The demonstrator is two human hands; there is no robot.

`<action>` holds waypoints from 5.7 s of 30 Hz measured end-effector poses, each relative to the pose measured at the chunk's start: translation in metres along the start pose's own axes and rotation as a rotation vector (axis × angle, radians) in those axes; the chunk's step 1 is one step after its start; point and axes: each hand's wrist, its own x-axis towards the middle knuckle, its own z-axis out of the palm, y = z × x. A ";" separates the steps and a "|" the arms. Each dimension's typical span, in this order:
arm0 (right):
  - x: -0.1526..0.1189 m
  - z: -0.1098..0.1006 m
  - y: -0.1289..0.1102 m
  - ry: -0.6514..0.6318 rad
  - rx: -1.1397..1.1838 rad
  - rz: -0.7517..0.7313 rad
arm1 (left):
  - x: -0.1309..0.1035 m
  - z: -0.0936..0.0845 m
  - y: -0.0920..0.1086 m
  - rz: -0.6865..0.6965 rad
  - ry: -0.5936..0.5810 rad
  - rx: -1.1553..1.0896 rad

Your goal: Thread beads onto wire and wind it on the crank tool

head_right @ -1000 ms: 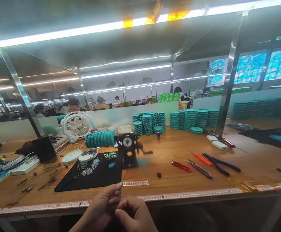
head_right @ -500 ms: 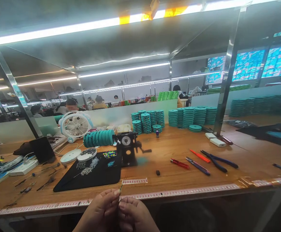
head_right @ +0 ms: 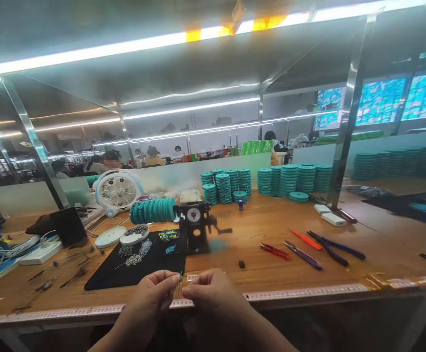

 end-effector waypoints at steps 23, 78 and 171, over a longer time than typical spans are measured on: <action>0.038 0.024 0.000 0.214 0.345 -0.232 | 0.035 0.009 0.005 -0.070 0.039 -0.282; -0.024 0.029 0.064 0.107 0.274 -0.238 | -0.018 0.001 -0.034 -0.221 -0.199 -0.196; -0.026 -0.017 0.032 0.132 -0.723 -0.386 | -0.034 -0.032 -0.024 0.136 -0.176 0.649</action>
